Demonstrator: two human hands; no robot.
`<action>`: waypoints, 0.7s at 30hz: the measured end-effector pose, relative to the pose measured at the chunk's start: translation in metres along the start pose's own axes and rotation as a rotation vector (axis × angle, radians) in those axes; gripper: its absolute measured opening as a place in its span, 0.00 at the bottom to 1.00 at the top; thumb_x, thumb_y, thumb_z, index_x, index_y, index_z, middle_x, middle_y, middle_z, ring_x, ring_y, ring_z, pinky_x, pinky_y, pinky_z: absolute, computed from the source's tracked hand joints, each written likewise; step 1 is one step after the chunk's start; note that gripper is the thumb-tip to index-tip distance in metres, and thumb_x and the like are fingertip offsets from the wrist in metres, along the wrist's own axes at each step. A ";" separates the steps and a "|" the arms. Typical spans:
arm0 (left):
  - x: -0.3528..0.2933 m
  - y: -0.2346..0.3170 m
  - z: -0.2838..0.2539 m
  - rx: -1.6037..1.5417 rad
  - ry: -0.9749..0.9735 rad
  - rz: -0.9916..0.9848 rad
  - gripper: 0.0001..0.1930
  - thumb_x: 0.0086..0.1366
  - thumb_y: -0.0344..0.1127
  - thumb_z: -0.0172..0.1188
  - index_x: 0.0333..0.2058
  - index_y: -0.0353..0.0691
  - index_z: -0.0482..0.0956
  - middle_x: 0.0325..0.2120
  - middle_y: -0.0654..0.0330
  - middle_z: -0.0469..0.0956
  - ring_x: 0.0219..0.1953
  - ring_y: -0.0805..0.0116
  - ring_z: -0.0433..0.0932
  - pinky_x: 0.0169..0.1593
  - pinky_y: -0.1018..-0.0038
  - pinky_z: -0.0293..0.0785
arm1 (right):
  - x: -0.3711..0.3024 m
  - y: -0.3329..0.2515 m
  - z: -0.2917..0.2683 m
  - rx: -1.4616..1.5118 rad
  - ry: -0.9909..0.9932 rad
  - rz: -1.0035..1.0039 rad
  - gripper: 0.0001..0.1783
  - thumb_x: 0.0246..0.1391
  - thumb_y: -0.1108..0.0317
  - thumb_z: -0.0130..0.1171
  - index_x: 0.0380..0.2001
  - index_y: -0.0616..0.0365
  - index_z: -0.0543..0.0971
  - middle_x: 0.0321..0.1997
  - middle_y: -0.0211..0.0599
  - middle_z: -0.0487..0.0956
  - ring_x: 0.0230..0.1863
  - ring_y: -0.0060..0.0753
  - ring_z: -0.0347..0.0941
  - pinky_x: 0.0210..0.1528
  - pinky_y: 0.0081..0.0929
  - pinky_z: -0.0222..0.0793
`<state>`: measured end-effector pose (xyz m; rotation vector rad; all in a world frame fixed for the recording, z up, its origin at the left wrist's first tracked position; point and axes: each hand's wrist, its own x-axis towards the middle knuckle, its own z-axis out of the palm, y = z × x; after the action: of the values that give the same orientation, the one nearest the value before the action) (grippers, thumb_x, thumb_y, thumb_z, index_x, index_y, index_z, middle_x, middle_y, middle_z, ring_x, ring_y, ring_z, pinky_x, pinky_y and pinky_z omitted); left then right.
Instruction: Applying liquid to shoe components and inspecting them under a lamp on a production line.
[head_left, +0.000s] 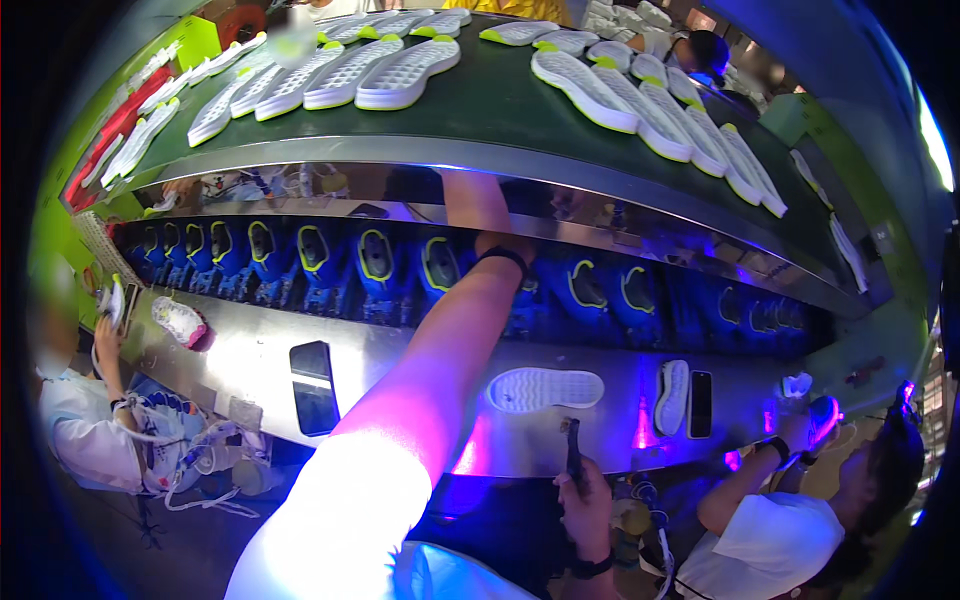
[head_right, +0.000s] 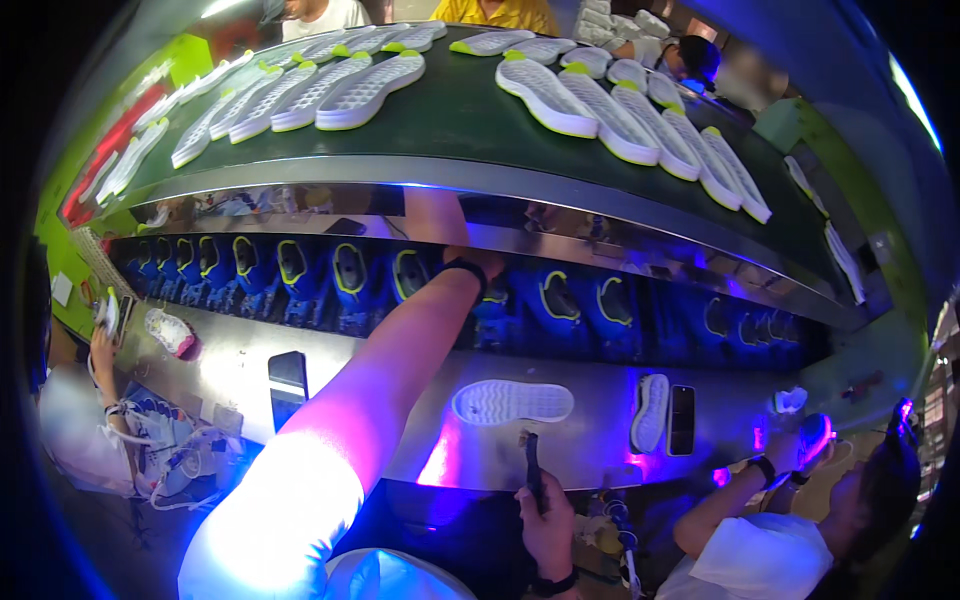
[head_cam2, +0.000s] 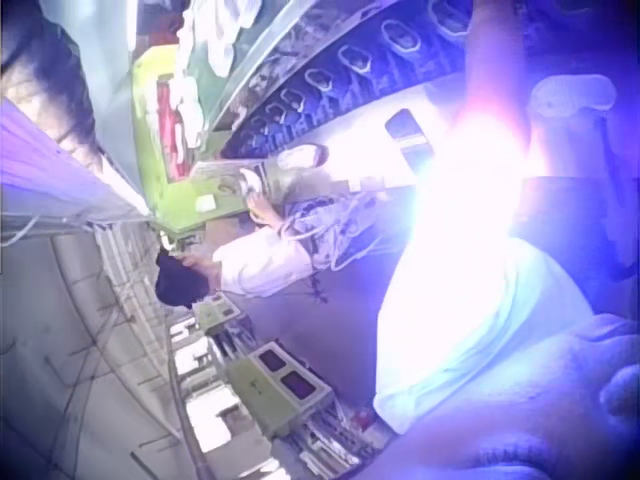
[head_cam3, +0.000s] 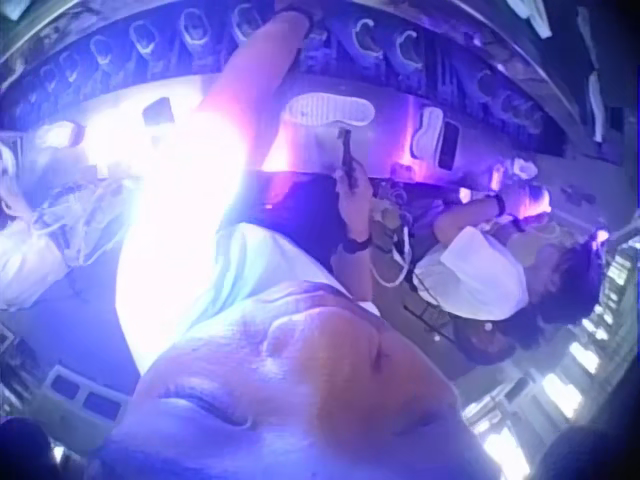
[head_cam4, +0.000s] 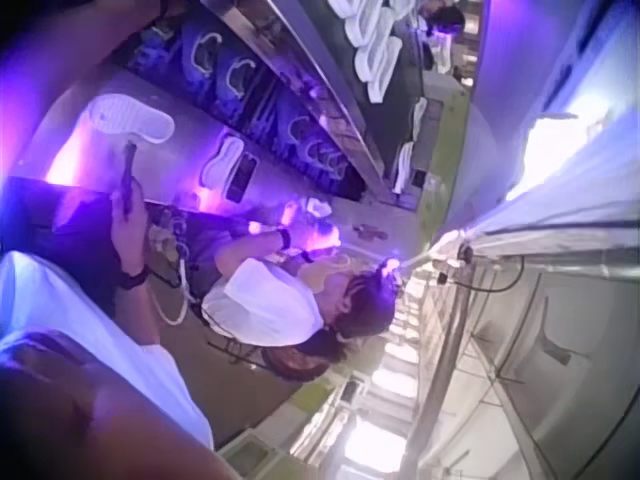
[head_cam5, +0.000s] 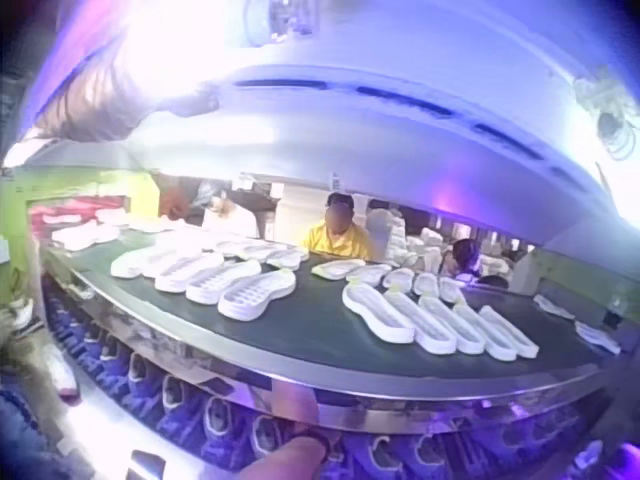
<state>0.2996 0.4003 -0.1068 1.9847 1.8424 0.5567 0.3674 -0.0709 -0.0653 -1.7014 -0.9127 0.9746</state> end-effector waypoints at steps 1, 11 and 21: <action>0.006 -0.011 0.001 0.000 0.003 0.004 0.25 0.70 0.56 0.47 0.54 0.48 0.80 0.49 0.56 0.84 0.55 0.57 0.81 0.58 0.60 0.74 | -0.005 0.001 -0.002 -0.007 -0.004 0.004 0.18 0.64 0.75 0.57 0.56 0.62 0.75 0.31 0.28 0.79 0.25 0.14 0.69 0.28 0.18 0.67; -0.109 -0.027 -0.110 -0.750 -0.264 -0.025 0.18 0.64 0.43 0.64 0.46 0.35 0.81 0.34 0.55 0.84 0.34 0.64 0.86 0.38 0.71 0.83 | -0.022 0.004 -0.042 0.042 0.023 -0.003 0.19 0.64 0.72 0.59 0.58 0.60 0.76 0.31 0.27 0.80 0.25 0.15 0.70 0.29 0.19 0.68; -0.329 -0.105 -0.230 -0.888 -0.335 0.166 0.35 0.53 0.40 0.79 0.57 0.36 0.74 0.48 0.56 0.82 0.49 0.66 0.82 0.55 0.66 0.78 | -0.046 -0.024 0.002 0.133 -0.084 -0.192 0.24 0.64 0.76 0.59 0.62 0.64 0.74 0.44 0.33 0.81 0.38 0.20 0.78 0.45 0.22 0.75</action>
<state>0.0684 0.0812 0.0234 1.4852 0.9655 0.8406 0.3440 -0.1042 -0.0341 -1.4428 -1.0227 0.9608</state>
